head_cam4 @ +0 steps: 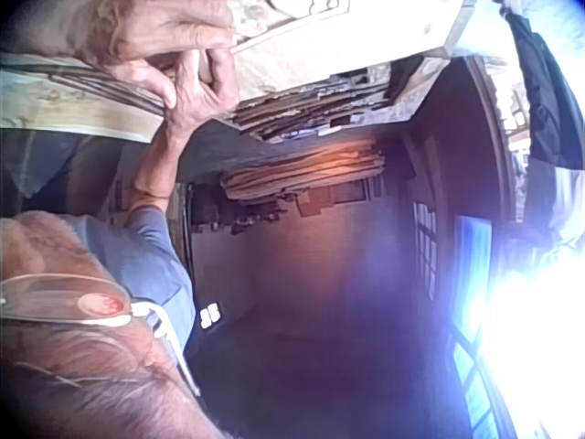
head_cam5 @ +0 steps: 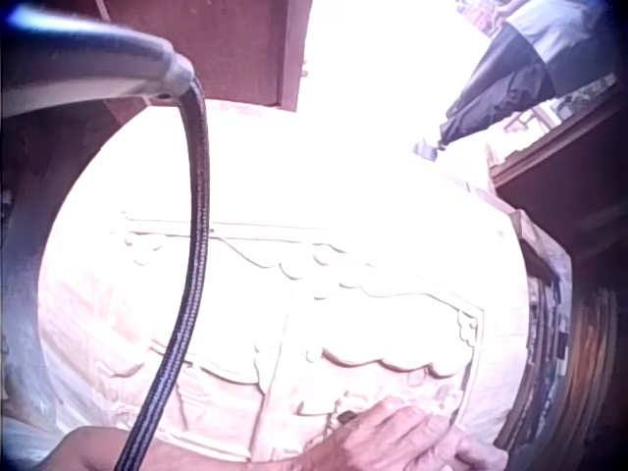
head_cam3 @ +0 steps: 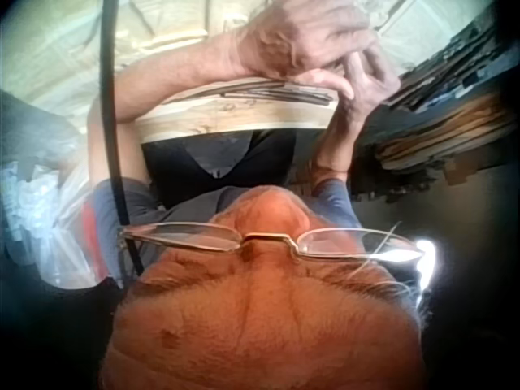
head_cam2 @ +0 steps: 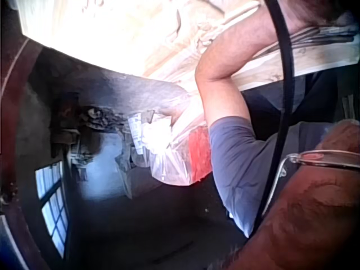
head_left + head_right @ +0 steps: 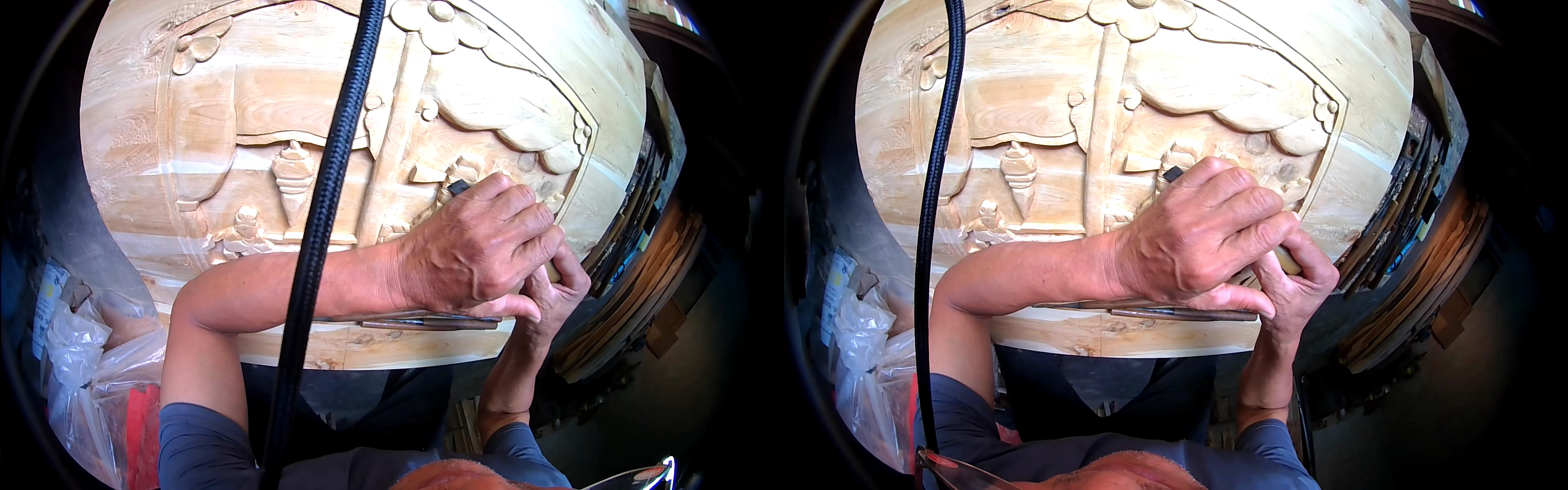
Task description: The person carves a wooden plaque using various chisels, carefully detailing the relief figures and patterns.
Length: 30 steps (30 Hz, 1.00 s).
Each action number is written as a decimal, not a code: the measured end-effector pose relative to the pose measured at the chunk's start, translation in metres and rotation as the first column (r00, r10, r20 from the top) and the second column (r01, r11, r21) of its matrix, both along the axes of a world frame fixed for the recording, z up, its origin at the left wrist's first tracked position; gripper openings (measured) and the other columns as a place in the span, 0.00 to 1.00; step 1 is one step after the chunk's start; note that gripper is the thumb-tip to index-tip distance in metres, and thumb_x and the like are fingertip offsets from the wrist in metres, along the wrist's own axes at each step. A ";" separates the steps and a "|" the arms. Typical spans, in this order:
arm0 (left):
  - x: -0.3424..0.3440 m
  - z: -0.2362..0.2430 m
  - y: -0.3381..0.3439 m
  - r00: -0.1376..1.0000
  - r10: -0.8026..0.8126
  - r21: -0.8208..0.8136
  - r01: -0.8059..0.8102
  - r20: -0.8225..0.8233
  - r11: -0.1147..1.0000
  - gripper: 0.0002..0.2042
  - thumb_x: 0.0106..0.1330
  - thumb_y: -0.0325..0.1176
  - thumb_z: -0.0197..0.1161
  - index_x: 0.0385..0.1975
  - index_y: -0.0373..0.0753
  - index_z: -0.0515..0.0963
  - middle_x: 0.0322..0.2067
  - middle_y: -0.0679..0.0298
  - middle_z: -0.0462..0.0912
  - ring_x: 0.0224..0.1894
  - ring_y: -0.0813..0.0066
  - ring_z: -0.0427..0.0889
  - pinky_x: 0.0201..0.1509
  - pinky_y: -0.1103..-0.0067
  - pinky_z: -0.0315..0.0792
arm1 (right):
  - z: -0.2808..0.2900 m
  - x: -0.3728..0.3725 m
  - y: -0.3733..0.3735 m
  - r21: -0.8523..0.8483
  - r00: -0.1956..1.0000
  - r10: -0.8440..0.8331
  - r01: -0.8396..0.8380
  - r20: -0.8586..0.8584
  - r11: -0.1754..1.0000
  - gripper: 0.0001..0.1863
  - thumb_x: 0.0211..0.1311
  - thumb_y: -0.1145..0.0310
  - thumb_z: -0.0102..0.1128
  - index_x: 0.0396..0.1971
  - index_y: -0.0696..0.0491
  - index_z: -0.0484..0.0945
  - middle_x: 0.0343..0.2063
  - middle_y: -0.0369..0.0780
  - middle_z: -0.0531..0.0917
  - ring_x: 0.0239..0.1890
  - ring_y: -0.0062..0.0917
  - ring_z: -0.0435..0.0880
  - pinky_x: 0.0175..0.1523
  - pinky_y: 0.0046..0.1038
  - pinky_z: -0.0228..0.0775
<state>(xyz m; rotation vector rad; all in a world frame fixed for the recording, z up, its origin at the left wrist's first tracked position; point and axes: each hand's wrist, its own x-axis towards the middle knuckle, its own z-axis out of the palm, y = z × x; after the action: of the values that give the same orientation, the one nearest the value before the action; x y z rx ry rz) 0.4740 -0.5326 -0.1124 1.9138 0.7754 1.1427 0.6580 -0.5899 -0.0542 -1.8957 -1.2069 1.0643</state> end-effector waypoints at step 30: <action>-0.001 0.003 -0.001 0.989 0.051 -0.041 -0.046 0.137 0.998 0.42 0.46 0.64 0.79 0.52 0.33 0.82 0.45 0.57 0.82 0.44 0.58 0.80 0.51 0.63 0.73 | 0.012 -0.008 0.004 0.085 0.979 0.123 -0.138 0.159 0.987 0.12 0.57 0.85 0.79 0.42 0.63 0.89 0.30 0.35 0.89 0.33 0.12 0.84 0.41 0.18 0.77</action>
<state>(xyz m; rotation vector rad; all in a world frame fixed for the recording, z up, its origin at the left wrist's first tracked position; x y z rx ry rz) 0.4728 -0.5340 -0.1098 1.7722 0.7656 1.2667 0.6503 -0.5855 -0.0424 -1.8737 -1.4610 0.9231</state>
